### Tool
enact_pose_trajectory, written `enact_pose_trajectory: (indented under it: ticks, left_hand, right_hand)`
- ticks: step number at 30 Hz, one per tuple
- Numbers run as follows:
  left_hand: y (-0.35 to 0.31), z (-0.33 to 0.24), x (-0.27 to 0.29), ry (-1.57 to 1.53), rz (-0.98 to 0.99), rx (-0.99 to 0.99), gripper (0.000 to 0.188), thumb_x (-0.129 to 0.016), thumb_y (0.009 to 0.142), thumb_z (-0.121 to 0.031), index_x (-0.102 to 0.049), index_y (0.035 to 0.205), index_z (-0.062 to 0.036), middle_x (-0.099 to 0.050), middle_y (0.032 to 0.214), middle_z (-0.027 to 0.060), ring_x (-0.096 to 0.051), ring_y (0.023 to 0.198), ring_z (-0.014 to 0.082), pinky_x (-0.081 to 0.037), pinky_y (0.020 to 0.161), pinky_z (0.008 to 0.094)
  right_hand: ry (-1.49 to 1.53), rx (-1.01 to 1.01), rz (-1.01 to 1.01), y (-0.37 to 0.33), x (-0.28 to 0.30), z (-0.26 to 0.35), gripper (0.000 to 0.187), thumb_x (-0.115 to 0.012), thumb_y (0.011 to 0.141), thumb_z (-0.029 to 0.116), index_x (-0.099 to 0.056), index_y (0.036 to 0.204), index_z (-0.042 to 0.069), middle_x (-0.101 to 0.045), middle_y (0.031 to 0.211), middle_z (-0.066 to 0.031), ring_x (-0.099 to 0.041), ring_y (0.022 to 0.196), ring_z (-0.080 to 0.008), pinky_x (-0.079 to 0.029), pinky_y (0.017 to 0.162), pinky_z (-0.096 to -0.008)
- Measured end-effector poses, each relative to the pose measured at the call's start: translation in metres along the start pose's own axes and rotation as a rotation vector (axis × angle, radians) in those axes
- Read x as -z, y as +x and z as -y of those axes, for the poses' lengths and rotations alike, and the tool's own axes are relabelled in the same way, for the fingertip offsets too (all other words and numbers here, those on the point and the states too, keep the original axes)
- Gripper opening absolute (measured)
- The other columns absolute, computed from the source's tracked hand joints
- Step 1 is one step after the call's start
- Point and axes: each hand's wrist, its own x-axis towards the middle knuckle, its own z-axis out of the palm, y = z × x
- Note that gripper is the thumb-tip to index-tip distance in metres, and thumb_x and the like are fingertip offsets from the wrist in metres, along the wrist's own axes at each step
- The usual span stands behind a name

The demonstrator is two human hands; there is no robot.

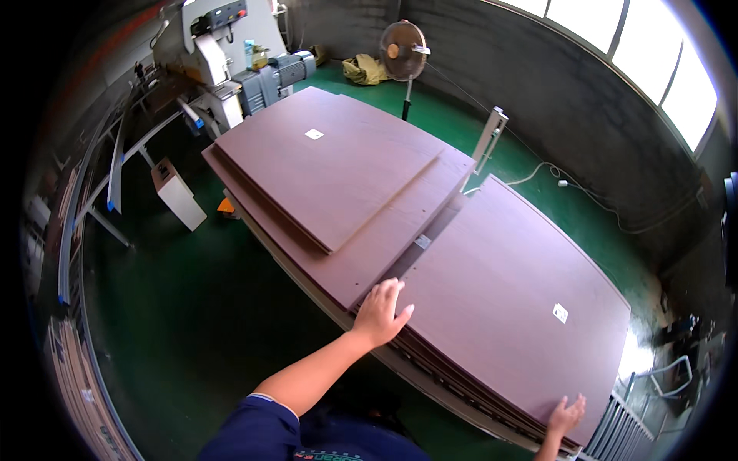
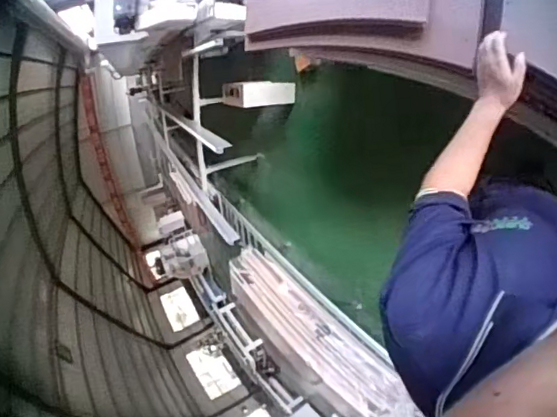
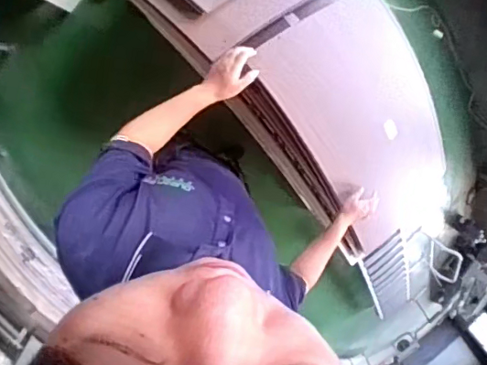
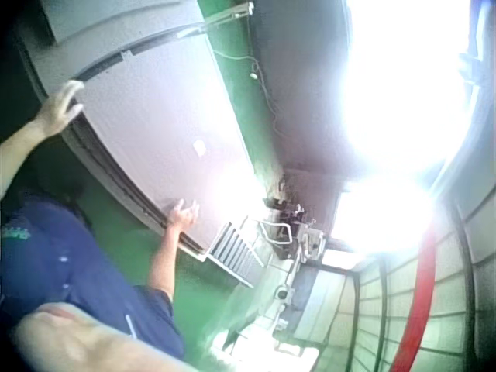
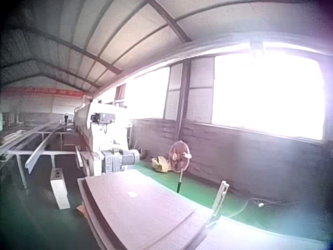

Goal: The person unloads processed wooden boards from an industrial machine conveyor and stacks them one by one onto a table.

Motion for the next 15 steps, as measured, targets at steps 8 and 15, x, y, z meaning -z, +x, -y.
enact_pose_trajectory:
  ticks: [8,15]
  left_hand:
    - [-0.205,0.152,0.088,-0.140,0.725,0.397,0.040,-0.050,0.089,-0.041,-0.058,0.109,-0.0072,-0.061,0.108,0.0161,-0.058,0.103,0.0335,-0.047,0.087,0.0417]
    - [-0.301,0.274,0.209,0.026,0.531,0.949,0.043,-0.052,0.086,-0.043,-0.060,0.111,-0.0094,-0.062,0.112,0.0130,-0.057,0.108,0.0305,-0.047,0.090,0.0418]
  right_hand:
    - [0.523,0.495,0.158,-0.112,0.065,0.317,0.051,-0.061,0.079,0.015,-0.046,0.127,0.002,-0.042,0.135,-0.0196,-0.035,0.128,-0.0343,-0.024,0.108,-0.0444]
    - [0.659,0.862,0.227,-0.181,0.083,0.546,0.052,-0.064,0.078,0.013,-0.047,0.126,0.004,-0.042,0.135,-0.0182,-0.034,0.128,-0.0341,-0.024,0.108,-0.0441]
